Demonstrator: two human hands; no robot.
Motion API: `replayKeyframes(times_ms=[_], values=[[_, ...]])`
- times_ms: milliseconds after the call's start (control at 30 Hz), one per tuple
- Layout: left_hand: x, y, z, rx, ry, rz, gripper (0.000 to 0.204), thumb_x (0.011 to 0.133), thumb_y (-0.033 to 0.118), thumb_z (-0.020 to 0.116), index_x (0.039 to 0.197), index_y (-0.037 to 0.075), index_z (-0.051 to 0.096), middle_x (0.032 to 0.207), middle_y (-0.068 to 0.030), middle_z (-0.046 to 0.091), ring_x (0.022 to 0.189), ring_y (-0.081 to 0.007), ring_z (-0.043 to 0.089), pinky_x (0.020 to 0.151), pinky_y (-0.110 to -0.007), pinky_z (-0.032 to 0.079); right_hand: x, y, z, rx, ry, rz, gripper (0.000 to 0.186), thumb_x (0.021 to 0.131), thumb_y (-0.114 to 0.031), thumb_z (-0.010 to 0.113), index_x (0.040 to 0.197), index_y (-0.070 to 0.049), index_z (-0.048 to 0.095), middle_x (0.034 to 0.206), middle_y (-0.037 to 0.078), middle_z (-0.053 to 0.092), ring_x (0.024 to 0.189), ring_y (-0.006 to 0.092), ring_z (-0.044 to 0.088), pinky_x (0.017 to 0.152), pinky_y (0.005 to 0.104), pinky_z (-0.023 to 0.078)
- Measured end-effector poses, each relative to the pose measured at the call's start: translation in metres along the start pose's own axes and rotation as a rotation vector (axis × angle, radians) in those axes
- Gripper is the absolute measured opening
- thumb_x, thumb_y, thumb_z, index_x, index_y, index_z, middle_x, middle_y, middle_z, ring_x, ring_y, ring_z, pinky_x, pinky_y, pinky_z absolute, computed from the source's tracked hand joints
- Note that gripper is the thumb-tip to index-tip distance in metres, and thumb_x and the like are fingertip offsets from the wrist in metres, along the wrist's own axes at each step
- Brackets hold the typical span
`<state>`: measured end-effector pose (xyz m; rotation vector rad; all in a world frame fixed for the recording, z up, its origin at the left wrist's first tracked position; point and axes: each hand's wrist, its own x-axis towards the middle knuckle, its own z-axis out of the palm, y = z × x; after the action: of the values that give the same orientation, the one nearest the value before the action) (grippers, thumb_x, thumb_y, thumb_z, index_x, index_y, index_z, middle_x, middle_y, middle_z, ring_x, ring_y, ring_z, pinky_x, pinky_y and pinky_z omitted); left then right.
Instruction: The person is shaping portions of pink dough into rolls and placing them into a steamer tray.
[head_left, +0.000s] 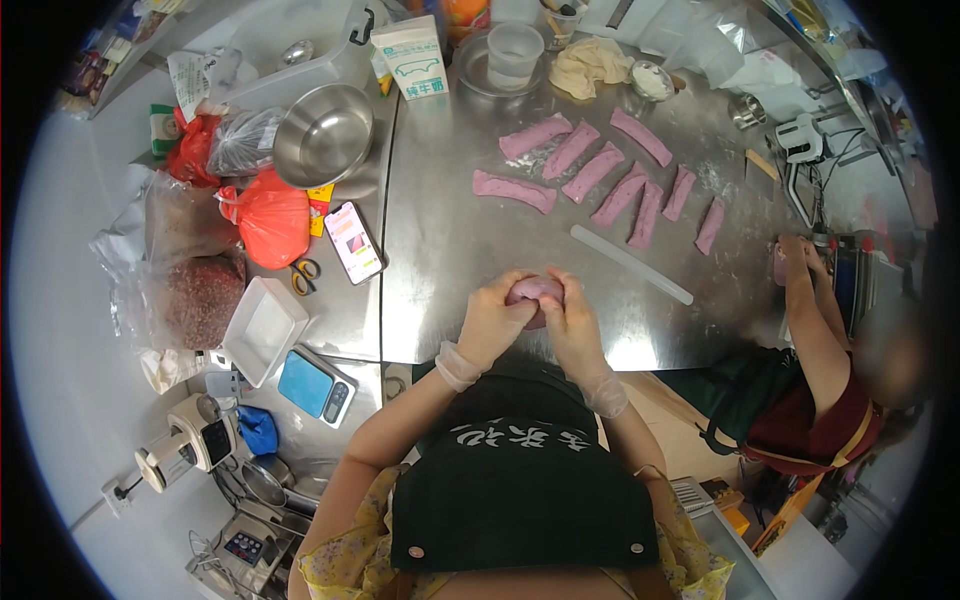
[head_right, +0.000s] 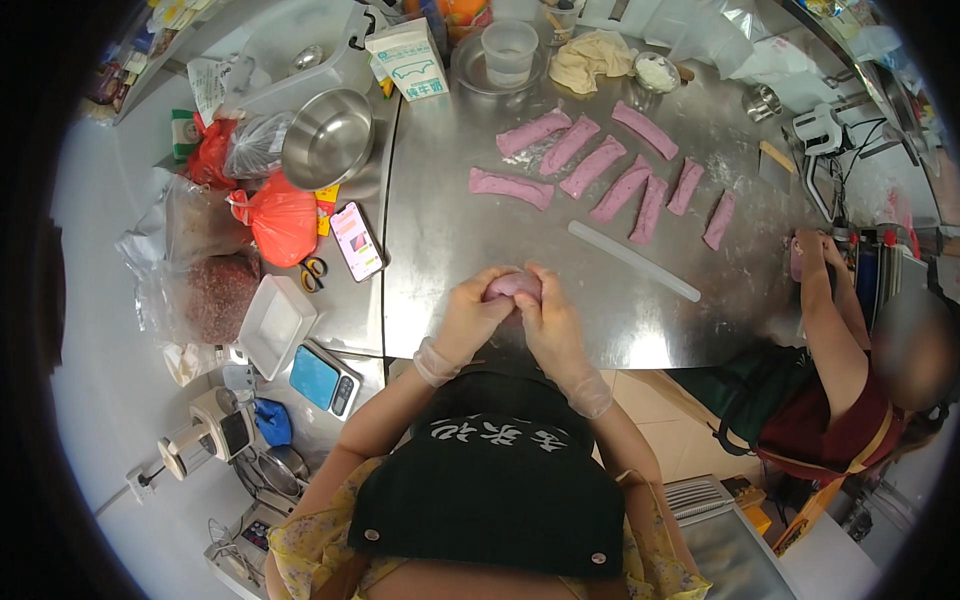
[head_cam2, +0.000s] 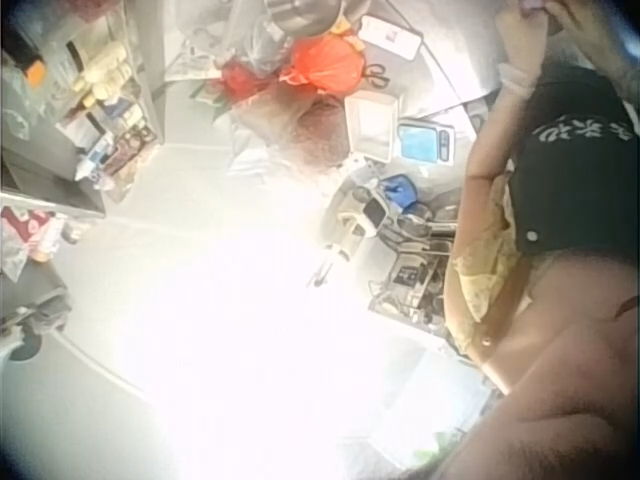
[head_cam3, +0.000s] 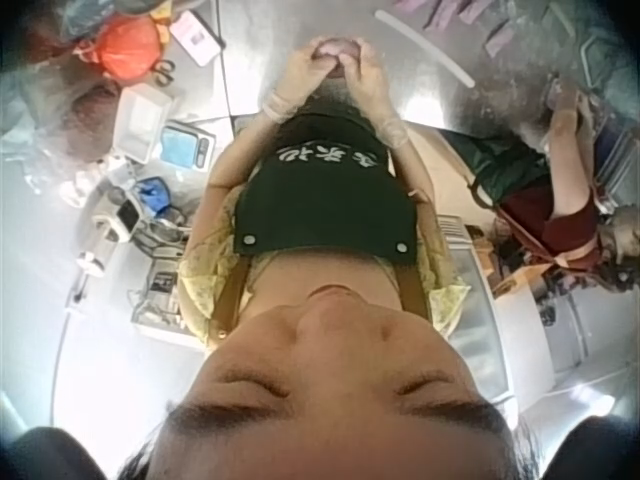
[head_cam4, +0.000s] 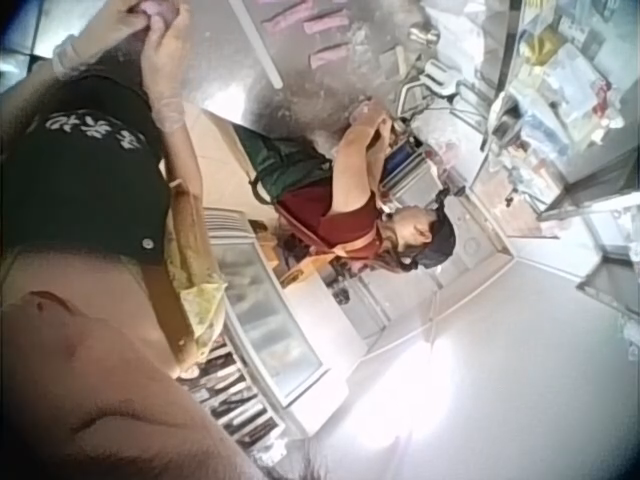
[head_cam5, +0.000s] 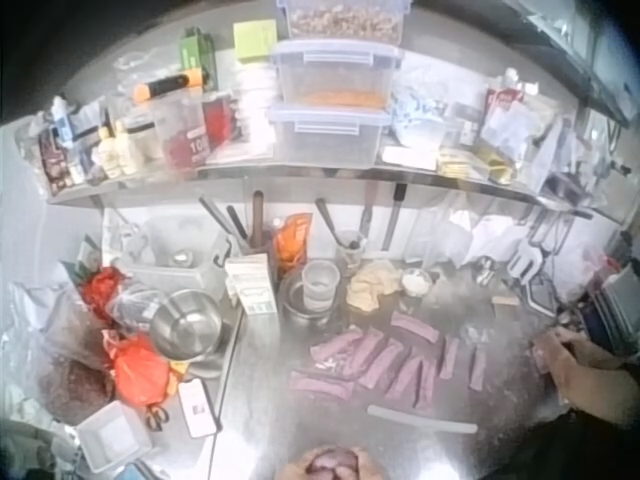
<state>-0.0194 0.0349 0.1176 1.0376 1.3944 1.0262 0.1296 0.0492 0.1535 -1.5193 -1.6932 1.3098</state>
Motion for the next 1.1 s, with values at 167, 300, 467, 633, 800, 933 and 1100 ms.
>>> replayKeyframes(times_ms=[167, 300, 467, 633, 800, 933, 1100], values=[[-0.004, 0.010, 0.004, -0.410, -0.029, -0.209, 0.028, 0.087, 0.001, 0.062, 0.115, -0.001, 0.058, 0.103, -0.0063, 0.065, 0.091, -0.0115, 0.062, 0.079, -0.026, 0.052, 0.001, 0.002, 0.002, -0.085, 0.122, -0.188, 0.049, 0.083, -0.006, 0.070, 0.128, -0.001, 0.051, 0.120, 0.019, 0.057, 0.105, 0.0390, 0.061, 0.087, 0.0412, 0.051], [-0.012, 0.013, 0.005, -0.204, -0.010, -0.145, 0.030, 0.089, 0.001, 0.060, 0.119, 0.000, 0.056, 0.103, -0.0062, 0.063, 0.092, -0.0107, 0.061, 0.080, -0.025, 0.051, 0.003, 0.003, 0.004, -0.138, 0.140, -0.183, 0.048, 0.079, -0.002, 0.070, 0.123, -0.001, 0.053, 0.112, 0.019, 0.058, 0.099, 0.0403, 0.062, 0.083, 0.0418, 0.052], [-0.012, 0.022, 0.002, -0.033, -0.045, -0.057, 0.041, 0.087, -0.002, 0.058, 0.128, 0.001, 0.054, 0.106, -0.0111, 0.066, 0.094, -0.0172, 0.065, 0.082, -0.029, 0.053, 0.003, 0.007, 0.001, -0.306, 0.090, -0.218, 0.041, 0.076, -0.002, 0.069, 0.114, -0.004, 0.054, 0.106, 0.018, 0.060, 0.090, 0.0423, 0.063, 0.072, 0.0458, 0.054], [-0.009, 0.024, -0.002, 0.485, -0.137, 0.109, 0.045, 0.083, 0.003, 0.057, 0.129, 0.002, 0.053, 0.112, -0.0208, 0.066, 0.102, -0.0322, 0.067, 0.085, -0.036, 0.053, 0.002, 0.005, 0.000, -0.538, -0.004, -0.275, 0.041, 0.077, -0.004, 0.068, 0.115, -0.008, 0.054, 0.101, 0.015, 0.061, 0.087, 0.0385, 0.065, 0.068, 0.0433, 0.054], [-0.002, -0.002, -0.006, 0.172, -0.179, -0.109, 0.037, 0.086, 0.011, 0.058, 0.121, 0.000, 0.055, 0.108, -0.0239, 0.067, 0.101, -0.0377, 0.067, 0.086, -0.041, 0.053, 0.000, -0.001, -0.002, -0.423, 0.165, -0.334, 0.046, 0.079, -0.005, 0.068, 0.122, -0.007, 0.052, 0.103, 0.016, 0.062, 0.089, 0.0356, 0.066, 0.072, 0.0397, 0.055], [-0.006, 0.000, 0.000, -0.028, -0.123, -0.161, 0.033, 0.088, 0.013, 0.058, 0.118, -0.001, 0.055, 0.107, -0.0238, 0.067, 0.103, -0.0368, 0.067, 0.085, -0.043, 0.054, -0.003, 0.017, -0.001, 0.026, 0.018, 0.001, 0.048, 0.084, -0.010, 0.066, 0.128, -0.004, 0.049, 0.114, 0.021, 0.062, 0.096, 0.0389, 0.065, 0.083, 0.0415, 0.053], [-0.005, 0.000, -0.002, 0.140, -0.126, -0.003, 0.034, 0.085, 0.016, 0.063, 0.115, 0.000, 0.056, 0.100, -0.0250, 0.067, 0.096, -0.0406, 0.067, 0.081, -0.043, 0.054, -0.002, 0.013, -0.010, 0.036, -0.028, -0.075, 0.048, 0.084, -0.009, 0.064, 0.128, -0.002, 0.048, 0.111, 0.024, 0.063, 0.100, 0.0398, 0.065, 0.085, 0.0417, 0.053]])
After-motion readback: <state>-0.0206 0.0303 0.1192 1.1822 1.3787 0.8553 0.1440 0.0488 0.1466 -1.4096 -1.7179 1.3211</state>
